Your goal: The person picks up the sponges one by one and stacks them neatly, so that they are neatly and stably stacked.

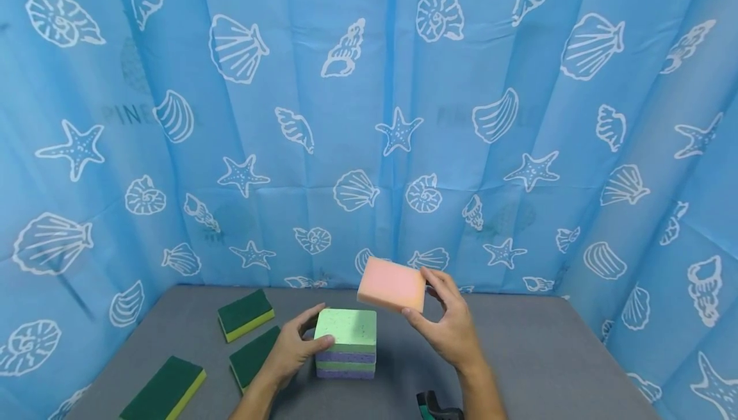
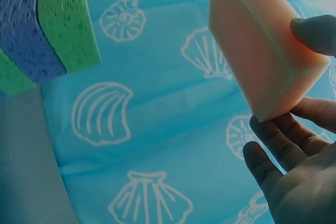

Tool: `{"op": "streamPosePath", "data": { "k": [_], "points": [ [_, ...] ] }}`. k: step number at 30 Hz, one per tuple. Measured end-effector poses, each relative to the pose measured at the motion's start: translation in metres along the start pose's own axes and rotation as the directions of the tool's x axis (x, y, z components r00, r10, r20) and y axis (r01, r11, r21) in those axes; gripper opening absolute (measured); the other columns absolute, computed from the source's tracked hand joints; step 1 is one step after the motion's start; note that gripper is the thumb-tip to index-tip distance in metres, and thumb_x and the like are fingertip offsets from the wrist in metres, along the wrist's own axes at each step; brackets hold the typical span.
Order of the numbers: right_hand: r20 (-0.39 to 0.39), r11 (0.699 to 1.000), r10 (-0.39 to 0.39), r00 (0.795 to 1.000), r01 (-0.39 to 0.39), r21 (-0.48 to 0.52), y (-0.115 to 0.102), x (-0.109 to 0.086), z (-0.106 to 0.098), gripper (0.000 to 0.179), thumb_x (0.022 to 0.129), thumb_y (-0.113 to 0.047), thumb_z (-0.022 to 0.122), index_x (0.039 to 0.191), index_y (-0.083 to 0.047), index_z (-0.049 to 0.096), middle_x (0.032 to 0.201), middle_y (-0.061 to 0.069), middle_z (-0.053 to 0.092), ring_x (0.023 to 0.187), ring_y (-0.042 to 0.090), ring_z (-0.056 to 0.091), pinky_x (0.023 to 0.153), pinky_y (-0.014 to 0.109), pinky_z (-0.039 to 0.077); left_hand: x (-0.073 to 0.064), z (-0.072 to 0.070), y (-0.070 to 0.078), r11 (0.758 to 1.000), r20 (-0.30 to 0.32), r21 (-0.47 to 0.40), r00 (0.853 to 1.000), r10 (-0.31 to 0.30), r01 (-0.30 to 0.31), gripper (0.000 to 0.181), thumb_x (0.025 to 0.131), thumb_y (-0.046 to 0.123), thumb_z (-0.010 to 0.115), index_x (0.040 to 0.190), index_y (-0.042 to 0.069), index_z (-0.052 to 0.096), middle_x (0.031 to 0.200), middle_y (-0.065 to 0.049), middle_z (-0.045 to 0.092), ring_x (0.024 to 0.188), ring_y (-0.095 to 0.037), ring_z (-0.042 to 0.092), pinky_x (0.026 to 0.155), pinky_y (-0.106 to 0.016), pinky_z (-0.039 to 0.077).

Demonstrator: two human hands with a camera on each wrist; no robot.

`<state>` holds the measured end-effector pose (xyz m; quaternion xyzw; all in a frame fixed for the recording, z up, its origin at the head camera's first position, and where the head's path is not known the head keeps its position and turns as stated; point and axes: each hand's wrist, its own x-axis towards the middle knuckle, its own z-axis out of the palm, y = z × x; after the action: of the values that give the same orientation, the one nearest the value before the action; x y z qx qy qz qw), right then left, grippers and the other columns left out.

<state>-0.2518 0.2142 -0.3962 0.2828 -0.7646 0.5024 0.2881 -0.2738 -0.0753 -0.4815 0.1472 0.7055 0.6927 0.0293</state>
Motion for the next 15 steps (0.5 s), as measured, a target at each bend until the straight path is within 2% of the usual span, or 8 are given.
{"op": "streamPosePath", "data": {
  "k": [8,15],
  "points": [
    [0.025,0.999,0.015,1.0,-0.016,0.04,-0.001,0.001,0.013,0.071,0.075,0.01,0.077,0.139,0.006,0.047,0.132,0.019,0.047,0.118,0.019,0.048,0.098,0.022,0.04,0.0,0.0,-0.001,1.0,0.008,0.0,1.0,-0.001,0.001,0.074,0.087,0.024,0.075,0.146,-0.001,0.038,0.13,-0.021,0.049,0.113,-0.035,0.05,0.074,-0.032,0.054],
    [0.049,0.997,-0.023,0.999,0.019,0.074,0.002,0.0,0.028,0.073,0.073,0.011,0.078,0.139,0.006,0.046,0.132,0.021,0.048,0.119,0.024,0.049,0.099,0.026,0.04,0.001,-0.001,0.0,1.0,0.008,-0.009,1.0,-0.015,0.015,0.075,0.087,0.024,0.075,0.147,-0.002,0.037,0.129,-0.021,0.05,0.113,-0.034,0.05,0.075,-0.032,0.053]
  ]
}}
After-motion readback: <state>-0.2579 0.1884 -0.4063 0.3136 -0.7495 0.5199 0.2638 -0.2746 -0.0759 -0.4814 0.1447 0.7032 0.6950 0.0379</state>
